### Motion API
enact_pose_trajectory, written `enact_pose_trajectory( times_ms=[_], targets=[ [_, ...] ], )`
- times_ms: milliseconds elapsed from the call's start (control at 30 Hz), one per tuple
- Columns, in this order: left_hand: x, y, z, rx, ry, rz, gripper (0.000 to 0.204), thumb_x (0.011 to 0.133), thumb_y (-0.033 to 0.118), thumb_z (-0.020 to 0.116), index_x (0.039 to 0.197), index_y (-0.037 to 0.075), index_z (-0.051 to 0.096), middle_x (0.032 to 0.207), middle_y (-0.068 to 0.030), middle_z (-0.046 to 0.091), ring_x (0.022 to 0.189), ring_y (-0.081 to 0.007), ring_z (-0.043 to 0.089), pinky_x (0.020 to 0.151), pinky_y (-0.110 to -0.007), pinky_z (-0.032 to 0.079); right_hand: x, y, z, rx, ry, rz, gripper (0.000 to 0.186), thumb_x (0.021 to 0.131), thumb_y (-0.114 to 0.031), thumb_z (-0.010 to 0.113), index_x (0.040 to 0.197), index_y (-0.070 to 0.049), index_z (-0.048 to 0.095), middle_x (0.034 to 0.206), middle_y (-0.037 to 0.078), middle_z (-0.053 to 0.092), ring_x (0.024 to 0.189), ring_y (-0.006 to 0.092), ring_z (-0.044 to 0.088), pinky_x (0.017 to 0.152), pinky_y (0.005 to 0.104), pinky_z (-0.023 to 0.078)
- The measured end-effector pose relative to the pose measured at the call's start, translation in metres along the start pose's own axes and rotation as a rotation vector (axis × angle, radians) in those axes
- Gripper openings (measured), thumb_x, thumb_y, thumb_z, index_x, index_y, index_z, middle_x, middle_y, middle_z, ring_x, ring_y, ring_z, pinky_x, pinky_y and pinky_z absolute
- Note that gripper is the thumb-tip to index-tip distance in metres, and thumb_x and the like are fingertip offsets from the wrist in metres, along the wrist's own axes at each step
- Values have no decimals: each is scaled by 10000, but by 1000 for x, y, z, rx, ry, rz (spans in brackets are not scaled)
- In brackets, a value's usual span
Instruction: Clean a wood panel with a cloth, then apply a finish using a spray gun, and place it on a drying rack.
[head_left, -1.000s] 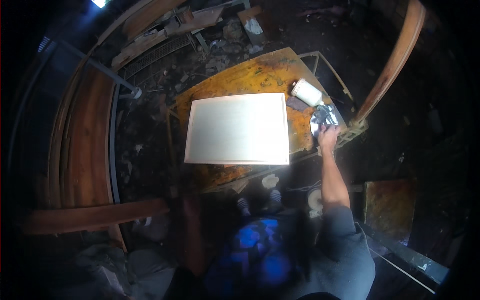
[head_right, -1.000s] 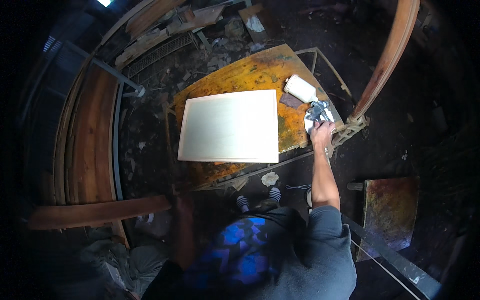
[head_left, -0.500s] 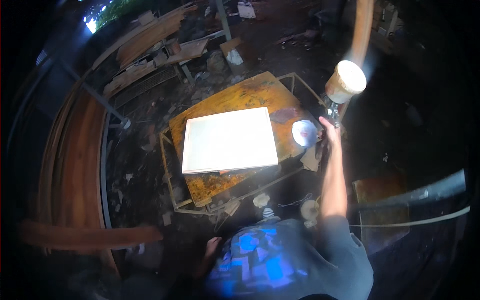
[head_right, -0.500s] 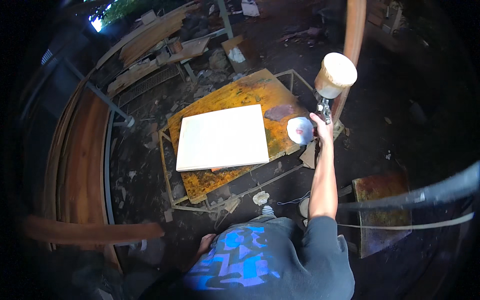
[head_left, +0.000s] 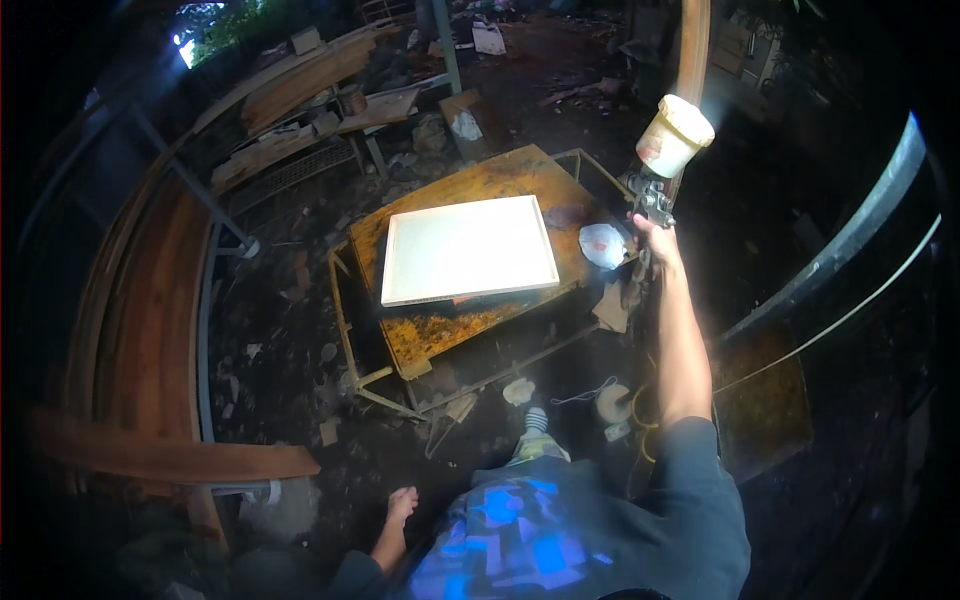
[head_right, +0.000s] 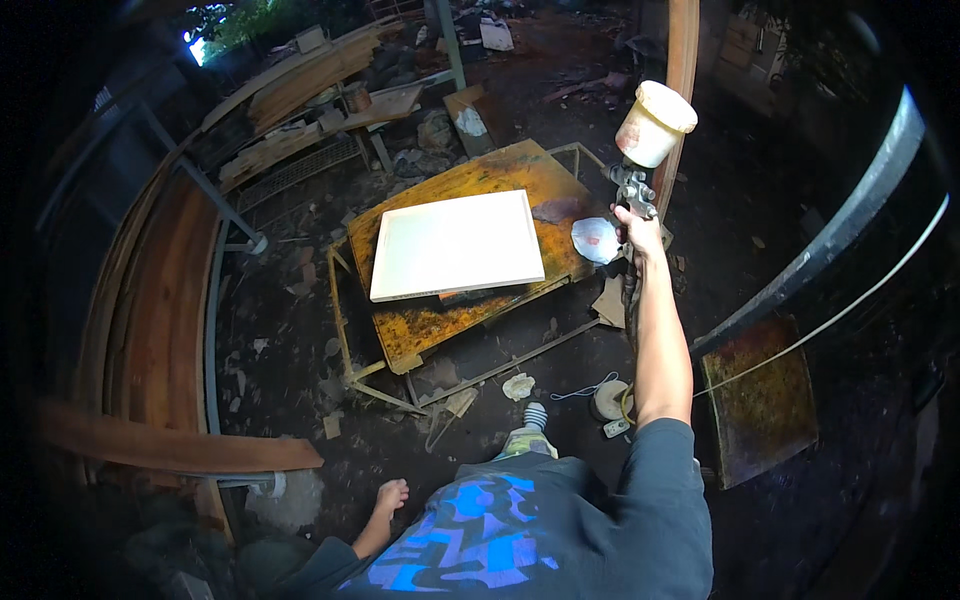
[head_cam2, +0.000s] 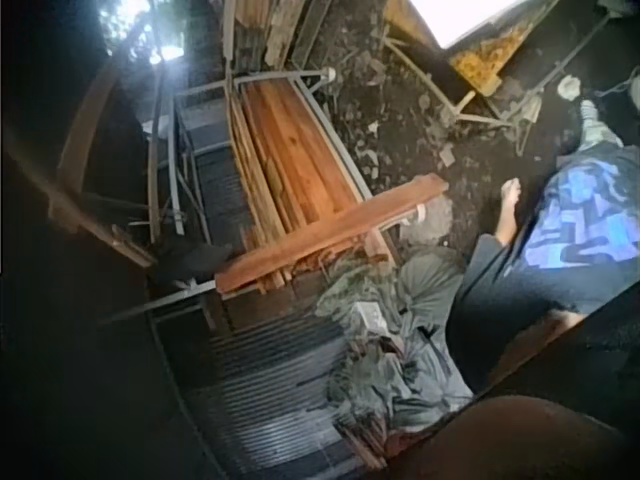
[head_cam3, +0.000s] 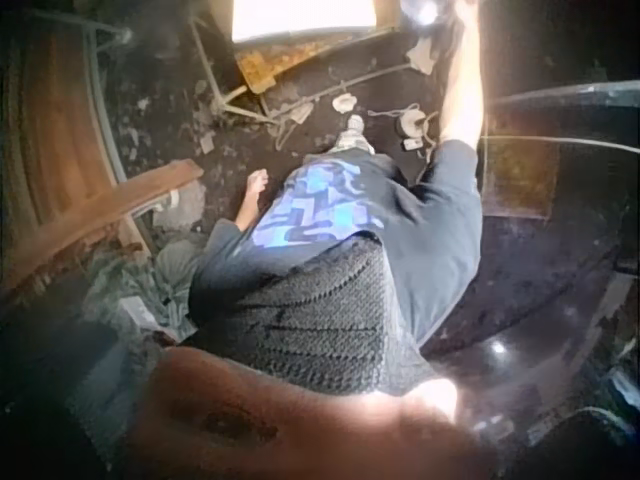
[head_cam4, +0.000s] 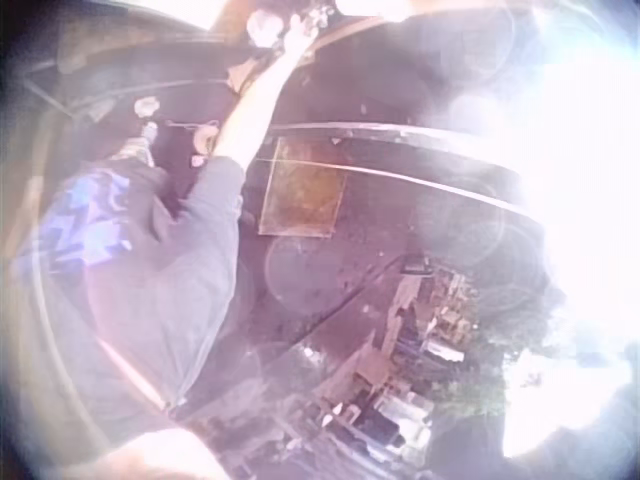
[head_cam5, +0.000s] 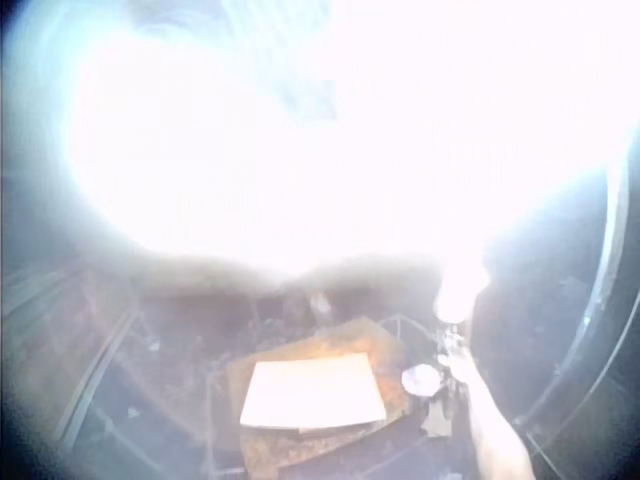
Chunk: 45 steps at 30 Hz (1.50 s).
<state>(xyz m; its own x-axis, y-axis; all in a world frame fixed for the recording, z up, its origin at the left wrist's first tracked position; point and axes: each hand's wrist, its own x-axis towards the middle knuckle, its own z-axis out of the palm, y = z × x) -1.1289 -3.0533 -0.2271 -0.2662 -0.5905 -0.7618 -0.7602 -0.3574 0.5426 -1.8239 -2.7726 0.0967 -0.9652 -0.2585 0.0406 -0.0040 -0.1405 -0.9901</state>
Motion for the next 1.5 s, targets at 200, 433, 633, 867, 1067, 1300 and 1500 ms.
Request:
enact_pose_trajectory(
  times_ms=[200,433,633,867,1067,1300,1500],
  targets=[
    [-19,-108,-17,51,23,-57,282,907,335,633,909,57,679,784,-45,655,633,-139,594,555,-292,457,1,-27,5,-73,77,45,300,776,-334,791,915,-91,685,788,-3,627,567,120,529,479,299,404],
    [-46,-117,18,295,-88,334,268,914,319,624,948,60,683,842,-51,668,724,-140,615,618,-306,471,47,-25,4,-504,186,69,374,713,-322,778,958,-41,749,930,126,738,850,226,691,782,367,513],
    [-69,-14,81,204,-98,321,266,920,310,615,992,65,688,889,-50,679,779,-140,624,654,-305,472,104,3,-9,-512,82,79,365,760,-359,755,911,-27,744,818,104,722,766,198,668,727,355,495],
    [-79,31,135,-36,17,25,291,933,289,603,1132,90,675,985,-17,689,831,-119,619,677,-276,465,126,16,20,-594,87,77,472,773,-455,710,1067,-86,729,1073,171,711,1059,308,656,918,410,471],
    [-109,10,149,-66,-62,77,240,938,226,606,1067,49,703,875,-39,696,809,-108,618,705,-287,493,129,36,20,-557,27,124,454,769,-388,730,1092,-69,717,1125,186,696,1118,325,631,949,402,463],
    [-112,-23,119,-24,-112,93,265,927,212,612,1095,27,701,954,-69,713,877,-153,644,803,-308,506,93,54,9,-460,-106,172,384,795,-329,738,1109,-109,721,1147,164,693,1107,313,637,950,404,462],
    [-77,-2,83,34,-123,24,261,930,197,621,1112,21,687,890,-24,670,754,-105,584,713,-274,486,38,49,-14,-438,-130,126,310,783,-327,747,924,-51,733,801,77,704,779,190,642,736,342,472]
  ],
)
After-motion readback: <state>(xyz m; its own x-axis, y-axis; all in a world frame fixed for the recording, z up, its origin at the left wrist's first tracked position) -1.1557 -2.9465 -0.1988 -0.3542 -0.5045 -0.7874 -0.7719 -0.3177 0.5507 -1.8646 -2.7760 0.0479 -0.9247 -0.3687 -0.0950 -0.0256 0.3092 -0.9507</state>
